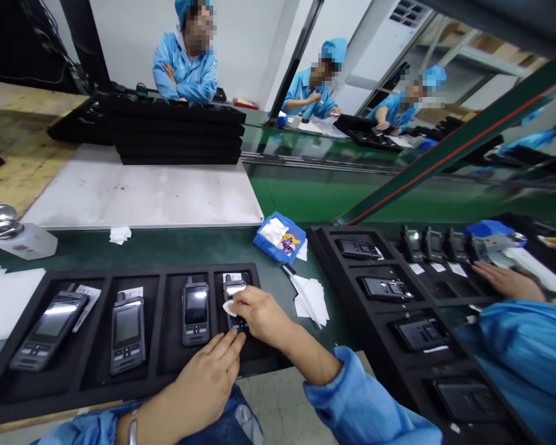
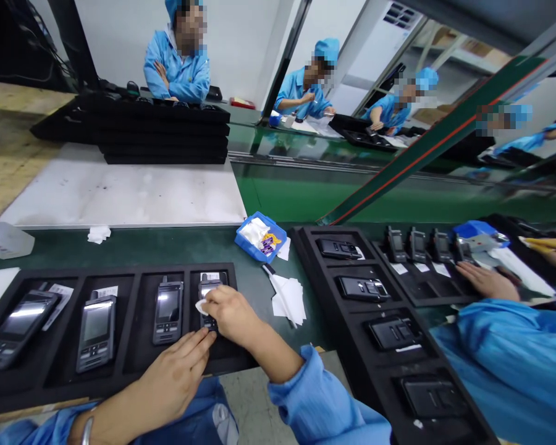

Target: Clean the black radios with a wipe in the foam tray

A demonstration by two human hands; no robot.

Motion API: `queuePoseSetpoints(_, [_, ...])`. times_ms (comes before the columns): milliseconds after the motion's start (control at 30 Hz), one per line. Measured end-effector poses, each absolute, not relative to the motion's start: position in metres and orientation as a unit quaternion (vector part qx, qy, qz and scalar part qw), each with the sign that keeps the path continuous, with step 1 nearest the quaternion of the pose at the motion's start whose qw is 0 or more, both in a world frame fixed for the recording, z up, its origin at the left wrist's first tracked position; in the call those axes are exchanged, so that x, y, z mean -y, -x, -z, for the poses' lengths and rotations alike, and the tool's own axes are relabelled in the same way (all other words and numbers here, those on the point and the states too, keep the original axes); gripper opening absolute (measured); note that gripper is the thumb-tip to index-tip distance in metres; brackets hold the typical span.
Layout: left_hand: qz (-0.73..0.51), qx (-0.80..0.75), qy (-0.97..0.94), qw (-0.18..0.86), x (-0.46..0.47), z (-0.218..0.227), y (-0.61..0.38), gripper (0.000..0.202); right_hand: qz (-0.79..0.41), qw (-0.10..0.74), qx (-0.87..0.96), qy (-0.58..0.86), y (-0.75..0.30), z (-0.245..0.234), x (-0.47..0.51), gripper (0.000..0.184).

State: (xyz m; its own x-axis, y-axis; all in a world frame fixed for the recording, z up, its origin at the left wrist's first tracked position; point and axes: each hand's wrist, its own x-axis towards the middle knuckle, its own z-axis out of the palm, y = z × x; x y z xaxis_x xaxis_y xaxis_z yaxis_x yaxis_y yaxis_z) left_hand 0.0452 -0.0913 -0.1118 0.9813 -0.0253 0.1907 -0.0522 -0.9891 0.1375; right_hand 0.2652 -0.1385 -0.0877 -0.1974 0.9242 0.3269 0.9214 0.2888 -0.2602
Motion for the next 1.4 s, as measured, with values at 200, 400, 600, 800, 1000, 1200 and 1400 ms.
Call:
queuePoseSetpoints(200, [-0.109, 0.025, -0.991, 0.068, 0.090, 0.110, -0.046, 0.042, -0.035, 0.234, 0.790, 0.566, -0.267, 0.085, 0.168, 0.025])
queuePoseSetpoints(400, [-0.105, 0.032, -0.992, 0.056, 0.089, 0.113, -0.046, 0.042, 0.031, 0.206, 0.793, 0.573, -0.278, 0.088, 0.114, 0.024])
queuePoseSetpoints(600, [-0.120, 0.032, -0.989, 0.076, 0.089, 0.116, -0.046, 0.039, 0.095, 0.224, 0.726, 0.643, -0.284, 0.092, 0.123, 0.029])
queuePoseSetpoints(800, [-0.138, 0.021, -0.982, 0.130, 0.087, 0.105, -0.046, 0.037, 0.046, 0.244, 0.695, 0.674, -0.258, 0.092, 0.175, 0.033])
queuePoseSetpoints(1000, [-0.198, -0.055, -0.963, 0.174, 0.078, 0.093, -0.013, 0.038, -0.011, 0.292, 0.680, 0.672, -0.233, 0.072, 0.142, 0.034])
queuePoseSetpoints(1200, [-0.157, -0.086, -0.983, 0.045, 0.071, 0.100, 0.012, 0.053, 0.000, 0.130, 0.786, 0.604, -0.193, 0.073, 0.053, 0.020])
queuePoseSetpoints(1400, [-0.188, -0.078, -0.979, 0.010, 0.070, 0.103, 0.008, 0.045, 0.006, 0.114, 0.761, 0.638, -0.207, 0.082, 0.055, 0.026])
